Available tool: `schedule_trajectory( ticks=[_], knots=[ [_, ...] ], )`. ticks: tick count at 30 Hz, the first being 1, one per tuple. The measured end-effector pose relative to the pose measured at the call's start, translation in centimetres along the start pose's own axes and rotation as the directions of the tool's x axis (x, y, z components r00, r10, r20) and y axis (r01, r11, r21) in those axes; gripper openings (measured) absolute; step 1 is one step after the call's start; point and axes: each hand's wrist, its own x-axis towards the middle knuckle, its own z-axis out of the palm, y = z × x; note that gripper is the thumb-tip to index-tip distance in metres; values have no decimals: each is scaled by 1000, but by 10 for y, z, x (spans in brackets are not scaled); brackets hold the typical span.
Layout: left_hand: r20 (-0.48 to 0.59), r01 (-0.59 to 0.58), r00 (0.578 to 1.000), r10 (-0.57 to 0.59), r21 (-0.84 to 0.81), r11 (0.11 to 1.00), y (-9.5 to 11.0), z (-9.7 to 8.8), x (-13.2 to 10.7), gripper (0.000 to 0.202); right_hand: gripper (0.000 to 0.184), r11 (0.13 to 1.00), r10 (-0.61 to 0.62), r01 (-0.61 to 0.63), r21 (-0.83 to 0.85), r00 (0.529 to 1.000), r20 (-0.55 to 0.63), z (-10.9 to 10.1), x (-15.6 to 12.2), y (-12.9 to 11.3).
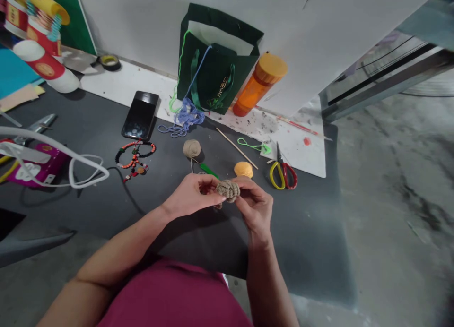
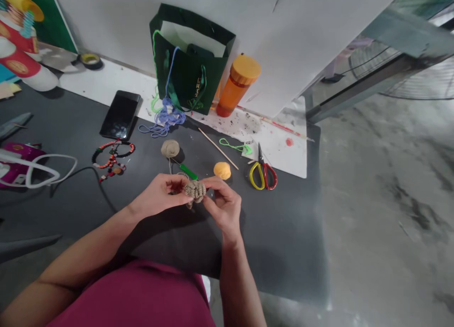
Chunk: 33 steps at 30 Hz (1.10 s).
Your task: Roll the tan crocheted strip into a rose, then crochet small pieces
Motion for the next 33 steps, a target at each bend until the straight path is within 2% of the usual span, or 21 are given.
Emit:
schedule_trajectory(
  ticks=[3, 6, 11, 16, 19, 23, 27, 30, 33],
  knots=[
    [74, 33, 997, -23, -129, 991, 0, 0, 1, 18, 13, 998, -21, 23, 52, 999, -36, 1, 0, 7],
    [130, 73, 991, -44, -228, 971, 0, 0, 1, 25, 14, 996, -1, 2, 93, 1000, -11, 1, 0, 10],
    [49, 62, 997, -51, -242, 968, 0, 2, 1, 31, 16, 999, 14, -14, 32, 1000, -4, 0, 2, 3],
    [15, 64, 998, -62, -247, 967, -2, 5, 2, 37, 15, 999, 14, -14, -51, 1000, -4, 2, 1, -2],
    [-7, 53, 998, -56, -234, 971, -3, 7, 2, 40, 13, 995, 59, -62, -82, 998, -34, 4, 0, 1],
    [-48, 0, 999, -6, -133, 991, -5, 12, 1, 32, 21, 984, 177, -174, 32, 977, -121, 7, -1, 10],
    [-174, -53, 983, 57, 28, 998, -10, 16, 2, 11, 28, 962, 255, -232, 144, 951, -173, 10, -1, 19],
    [-181, -40, 983, 35, -24, 999, -12, 18, 4, 13, 31, 950, 270, -231, 208, 945, -183, 10, -2, 26],
    [-159, -25, 987, 12, -78, 997, -12, 20, 5, 10, 31, 950, 281, -238, 202, 934, -222, 9, -3, 31]
  ],
)
